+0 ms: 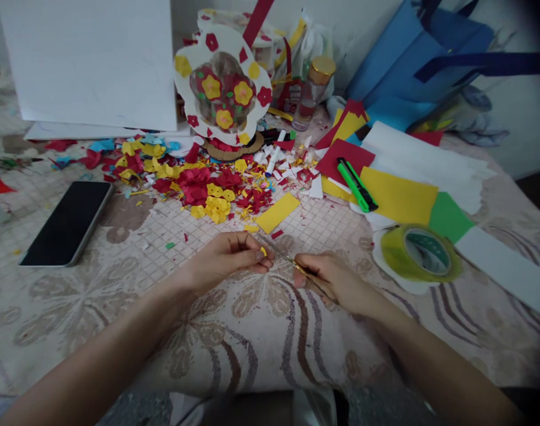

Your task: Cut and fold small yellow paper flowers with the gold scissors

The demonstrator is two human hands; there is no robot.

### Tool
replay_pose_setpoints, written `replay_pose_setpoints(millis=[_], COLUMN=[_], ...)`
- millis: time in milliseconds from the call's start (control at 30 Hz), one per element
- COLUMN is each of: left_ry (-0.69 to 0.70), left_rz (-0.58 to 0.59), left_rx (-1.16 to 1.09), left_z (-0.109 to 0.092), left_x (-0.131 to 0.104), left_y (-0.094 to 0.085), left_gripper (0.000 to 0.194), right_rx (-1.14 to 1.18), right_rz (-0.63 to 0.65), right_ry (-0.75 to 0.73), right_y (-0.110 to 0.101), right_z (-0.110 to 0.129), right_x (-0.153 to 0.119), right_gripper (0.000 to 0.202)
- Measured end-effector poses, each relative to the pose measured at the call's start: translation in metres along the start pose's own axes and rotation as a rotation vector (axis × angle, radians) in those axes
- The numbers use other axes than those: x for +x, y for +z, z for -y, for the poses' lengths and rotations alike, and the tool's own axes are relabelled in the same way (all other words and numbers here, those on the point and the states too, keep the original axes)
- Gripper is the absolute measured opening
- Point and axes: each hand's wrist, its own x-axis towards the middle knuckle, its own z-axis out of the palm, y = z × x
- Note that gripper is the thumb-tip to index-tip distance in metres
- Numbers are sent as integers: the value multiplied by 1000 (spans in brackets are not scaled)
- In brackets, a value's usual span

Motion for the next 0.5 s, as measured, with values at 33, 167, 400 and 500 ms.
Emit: replay_pose_setpoints(millis=[33, 167, 400, 500], left_ry=[5, 31, 35, 38], left_rz=[2, -35, -115, -145], left_rx=[12, 56, -20, -87], left_z=[0, 1, 2, 2], left_x=[0, 1, 1, 2], left_y=[0, 1, 3, 3], left_gripper=[14, 15, 21, 20], right_rx=[18, 43, 50, 33], right_rz=[-15, -5, 64, 109], right_ry=[-4, -24, -95, -102], right_y=[0, -2, -12, -16], right_z=[-2, -9, -12, -15], right_x=[1, 0, -6, -7], right_gripper=[35, 33, 36, 38])
